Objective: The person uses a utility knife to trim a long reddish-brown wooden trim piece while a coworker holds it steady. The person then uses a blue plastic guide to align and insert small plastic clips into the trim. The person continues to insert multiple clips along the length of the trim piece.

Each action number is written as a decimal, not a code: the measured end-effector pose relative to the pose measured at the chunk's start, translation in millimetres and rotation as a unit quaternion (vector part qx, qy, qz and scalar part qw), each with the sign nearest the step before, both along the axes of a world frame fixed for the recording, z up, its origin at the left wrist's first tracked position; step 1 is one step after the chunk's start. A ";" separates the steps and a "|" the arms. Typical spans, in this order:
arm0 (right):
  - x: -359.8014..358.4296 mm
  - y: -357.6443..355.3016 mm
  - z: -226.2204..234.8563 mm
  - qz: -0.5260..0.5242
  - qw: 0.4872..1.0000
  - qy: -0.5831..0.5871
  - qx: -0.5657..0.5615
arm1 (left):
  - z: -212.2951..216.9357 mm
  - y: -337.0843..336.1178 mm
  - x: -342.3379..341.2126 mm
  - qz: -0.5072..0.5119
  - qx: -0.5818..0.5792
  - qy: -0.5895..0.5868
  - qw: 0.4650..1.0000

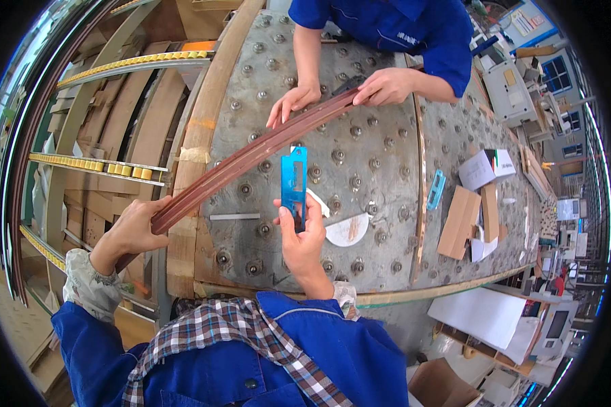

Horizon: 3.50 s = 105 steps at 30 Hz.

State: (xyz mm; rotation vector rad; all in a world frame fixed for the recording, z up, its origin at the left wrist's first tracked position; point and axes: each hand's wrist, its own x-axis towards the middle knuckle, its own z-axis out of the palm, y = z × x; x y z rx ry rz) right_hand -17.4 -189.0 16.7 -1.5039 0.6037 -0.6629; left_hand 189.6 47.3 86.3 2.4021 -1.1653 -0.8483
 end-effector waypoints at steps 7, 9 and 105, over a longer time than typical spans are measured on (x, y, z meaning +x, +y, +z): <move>31.2 -1.8 9.6 0.030 0.992 -0.002 -0.125 | -1.9 1.4 19.4 0.031 -0.076 0.006 0.997; 39.0 -1.1 20.5 0.066 0.970 0.018 -0.232 | 5.3 -3.8 25.0 0.038 -0.044 0.028 0.998; 173.2 -52.1 87.8 0.467 0.802 -0.068 -0.367 | -15.8 -60.1 2.4 0.103 -0.249 -0.125 0.955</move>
